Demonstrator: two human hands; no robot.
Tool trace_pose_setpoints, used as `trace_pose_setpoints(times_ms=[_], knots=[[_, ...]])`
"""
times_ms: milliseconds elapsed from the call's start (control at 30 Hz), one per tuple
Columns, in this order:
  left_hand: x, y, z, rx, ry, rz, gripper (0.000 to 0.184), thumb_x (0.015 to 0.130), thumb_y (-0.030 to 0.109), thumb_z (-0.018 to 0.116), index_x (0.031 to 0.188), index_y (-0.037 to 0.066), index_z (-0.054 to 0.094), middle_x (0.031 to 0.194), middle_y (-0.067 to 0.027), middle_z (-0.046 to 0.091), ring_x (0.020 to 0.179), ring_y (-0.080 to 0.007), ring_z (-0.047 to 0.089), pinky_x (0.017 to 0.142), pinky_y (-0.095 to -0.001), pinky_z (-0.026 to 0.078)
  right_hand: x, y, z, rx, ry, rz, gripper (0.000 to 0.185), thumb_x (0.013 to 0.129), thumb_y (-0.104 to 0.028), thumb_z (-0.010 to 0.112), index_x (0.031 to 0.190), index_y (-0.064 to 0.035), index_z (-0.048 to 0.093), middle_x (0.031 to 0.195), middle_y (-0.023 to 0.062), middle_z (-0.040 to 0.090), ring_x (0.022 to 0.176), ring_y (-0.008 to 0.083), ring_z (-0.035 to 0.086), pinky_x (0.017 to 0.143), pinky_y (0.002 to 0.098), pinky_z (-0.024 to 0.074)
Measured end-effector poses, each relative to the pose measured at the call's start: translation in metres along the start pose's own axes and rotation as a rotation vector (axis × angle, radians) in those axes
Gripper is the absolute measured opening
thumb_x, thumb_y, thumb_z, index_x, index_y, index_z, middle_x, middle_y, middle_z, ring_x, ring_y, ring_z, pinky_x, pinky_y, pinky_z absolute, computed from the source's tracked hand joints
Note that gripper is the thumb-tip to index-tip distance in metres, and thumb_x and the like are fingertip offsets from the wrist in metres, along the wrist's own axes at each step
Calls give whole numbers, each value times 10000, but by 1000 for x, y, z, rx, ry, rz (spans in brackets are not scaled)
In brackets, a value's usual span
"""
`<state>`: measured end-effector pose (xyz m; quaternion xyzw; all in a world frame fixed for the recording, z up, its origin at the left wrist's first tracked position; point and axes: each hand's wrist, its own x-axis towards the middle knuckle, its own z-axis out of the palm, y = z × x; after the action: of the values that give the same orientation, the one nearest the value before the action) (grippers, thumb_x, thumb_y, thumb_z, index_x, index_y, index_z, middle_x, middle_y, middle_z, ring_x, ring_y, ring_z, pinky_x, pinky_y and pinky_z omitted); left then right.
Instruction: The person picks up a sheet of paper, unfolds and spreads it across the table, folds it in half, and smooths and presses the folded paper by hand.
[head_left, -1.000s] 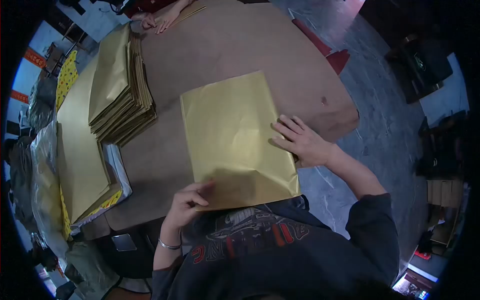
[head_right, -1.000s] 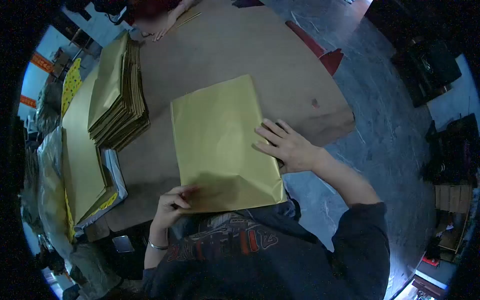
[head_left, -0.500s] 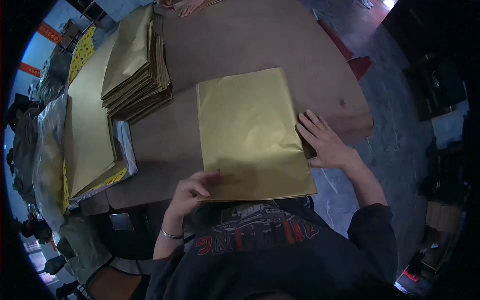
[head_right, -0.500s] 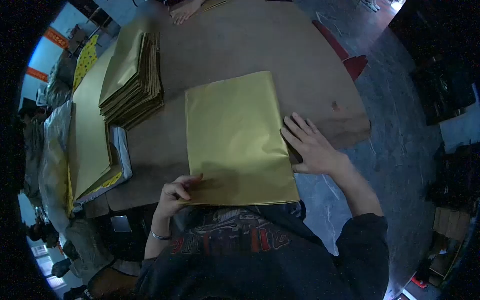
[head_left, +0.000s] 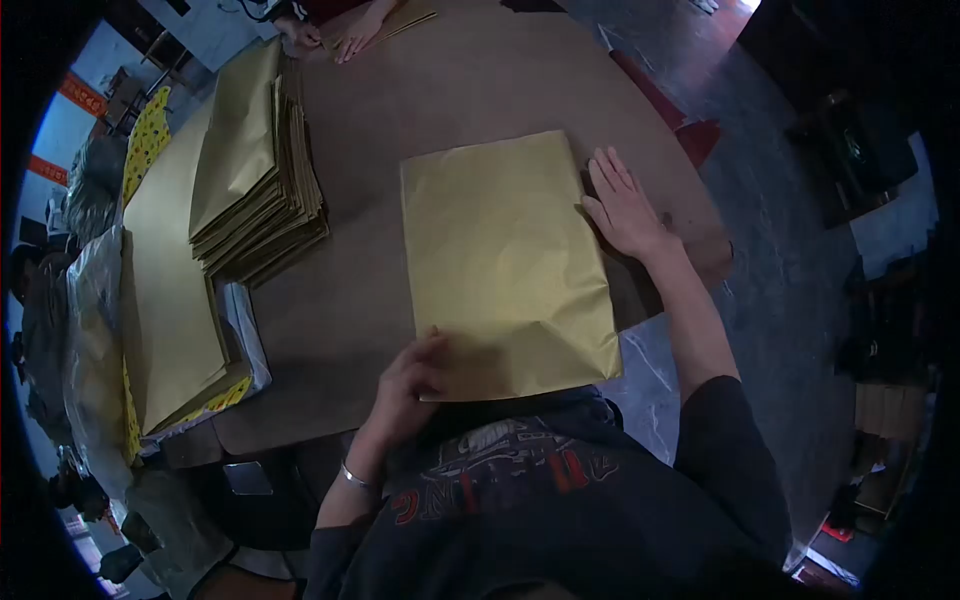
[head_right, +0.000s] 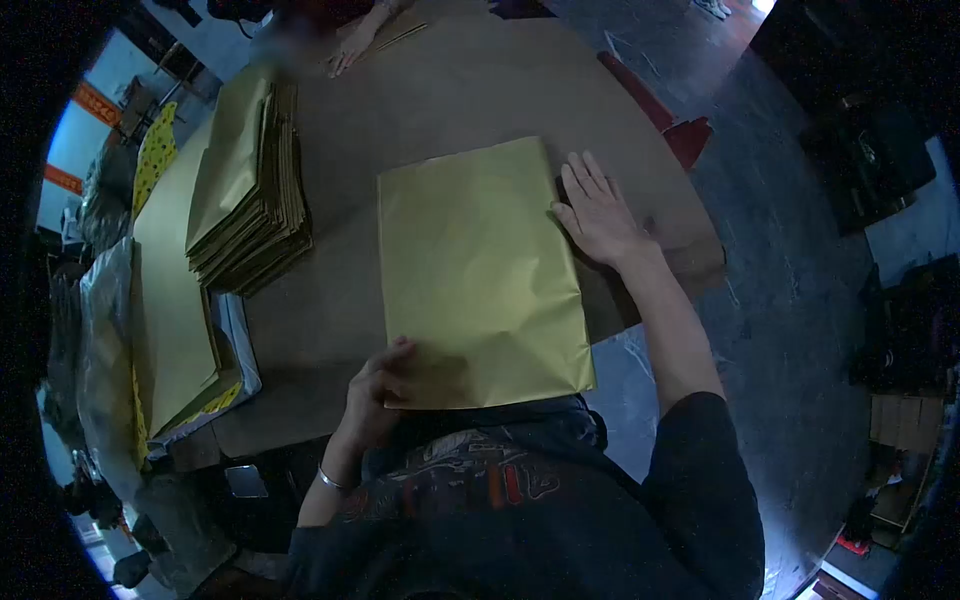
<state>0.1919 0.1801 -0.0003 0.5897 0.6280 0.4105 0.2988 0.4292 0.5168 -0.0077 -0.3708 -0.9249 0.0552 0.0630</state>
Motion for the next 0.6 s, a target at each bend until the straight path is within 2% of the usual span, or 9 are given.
trace_pose_setpoints(times_ms=[67, 133, 167, 233, 267, 333, 400, 433, 600], knots=[[-1, -5, 1, 12, -22, 25, 246, 713, -90, 721, 779, 74, 549, 1334, -169, 567, 1311, -374, 499, 1061, -453, 440, 10, -11, 0, 69, -17, 41, 653, 1025, -416, 371, 1499, 21, 262, 1601, 170, 178, 1502, 302, 92, 1210, 475, 126], [-3, -10, 0, 211, -91, 145, 221, 695, -26, 726, 823, 65, 570, 1327, -167, 567, 1334, -389, 466, 1062, -540, 403, 21, -25, 8, -63, -163, 36, 696, 1019, -463, 347, 1515, 10, 224, 1612, 163, 149, 1506, 293, 69, 1213, 479, 93], [-3, -13, 1, 208, -91, 144, 221, 695, -26, 726, 823, 65, 570, 1327, -167, 567, 1334, -389, 466, 1062, -540, 403, 26, -30, 6, -52, -190, 61, 734, 1008, -499, 345, 1523, 3, 199, 1619, 159, 123, 1509, 284, 53, 1214, 487, 69], [-4, -18, 1, 294, -92, 162, 243, 711, 11, 701, 912, 84, 586, 1350, -165, 549, 1337, -392, 455, 1065, -617, 344, 32, -43, 6, -65, -224, 21, 742, 1003, -506, 354, 1522, 2, 204, 1618, 161, 123, 1509, 283, 51, 1213, 491, 66], [-2, -17, -1, 291, -91, 158, 243, 711, 11, 701, 912, 84, 586, 1350, -165, 549, 1337, -392, 455, 1065, -617, 344, 33, -50, 6, -76, -253, -18, 749, 999, -514, 363, 1521, 0, 208, 1617, 163, 123, 1509, 281, 50, 1213, 495, 63], [7, -14, -7, 443, -84, 188, 338, 734, 44, 681, 1060, 112, 621, 1412, -153, 499, 1341, -391, 434, 1077, -632, 300, 36, -56, 5, -96, -257, -68, 768, 988, -532, 381, 1516, 2, 219, 1612, 171, 141, 1507, 281, 68, 1212, 498, 63], [18, -11, -11, 490, -124, 160, 382, 752, 82, 670, 1128, 139, 629, 1444, -143, 467, 1354, -385, 413, 1082, -635, 282, 39, -57, 6, -148, -257, -164, 779, 981, -545, 390, 1512, 2, 228, 1606, 179, 154, 1505, 284, 87, 1210, 504, 68], [22, -8, -13, 541, -170, 139, 429, 769, 120, 660, 1195, 166, 638, 1476, -133, 436, 1366, -378, 393, 1087, -638, 264, 39, -52, 8, -121, -218, -201, 810, 979, -596, 334, 1510, 9, 237, 1604, 183, 159, 1504, 292, 83, 1210, 524, 60], [26, -5, -19, 703, -298, 153, 455, 804, 221, 629, 1259, 241, 634, 1507, -106, 406, 1402, -349, 348, 1080, -633, 273, 64, -31, 17, -107, -159, -255, 797, 986, -586, 326, 1509, 8, 236, 1602, 187, 162, 1500, 300, 107, 1215, 481, 93]])
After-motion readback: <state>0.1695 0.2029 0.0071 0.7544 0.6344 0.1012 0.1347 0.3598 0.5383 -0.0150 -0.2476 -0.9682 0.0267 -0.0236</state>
